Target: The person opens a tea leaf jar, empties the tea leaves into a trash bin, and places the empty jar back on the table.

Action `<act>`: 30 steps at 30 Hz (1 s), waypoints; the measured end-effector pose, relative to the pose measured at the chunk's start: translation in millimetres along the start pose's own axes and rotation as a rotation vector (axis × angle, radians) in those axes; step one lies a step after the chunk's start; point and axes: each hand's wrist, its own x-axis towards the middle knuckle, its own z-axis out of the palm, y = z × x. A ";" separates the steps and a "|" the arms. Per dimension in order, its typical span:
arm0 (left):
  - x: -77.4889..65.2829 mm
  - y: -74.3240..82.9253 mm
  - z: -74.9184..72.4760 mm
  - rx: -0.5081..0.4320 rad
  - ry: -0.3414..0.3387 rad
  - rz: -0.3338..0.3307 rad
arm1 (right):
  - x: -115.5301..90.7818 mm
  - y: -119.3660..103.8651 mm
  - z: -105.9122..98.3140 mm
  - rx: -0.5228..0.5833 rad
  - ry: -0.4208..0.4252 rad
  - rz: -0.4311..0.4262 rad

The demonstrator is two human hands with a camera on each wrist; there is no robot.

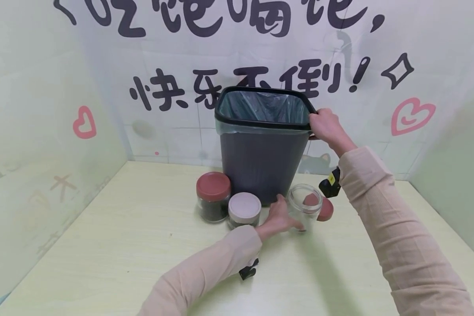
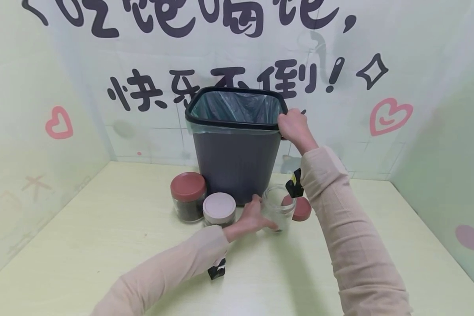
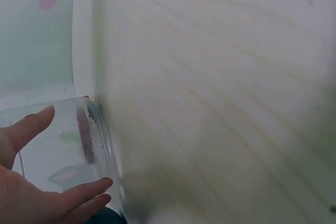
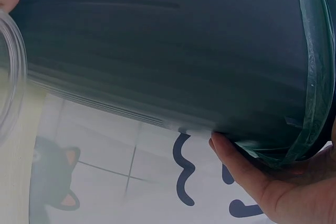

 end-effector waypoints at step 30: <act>8.5 6.9 -8.6 0.127 -0.036 0.083 | -4.0 3.8 -1.3 -0.002 0.010 -0.017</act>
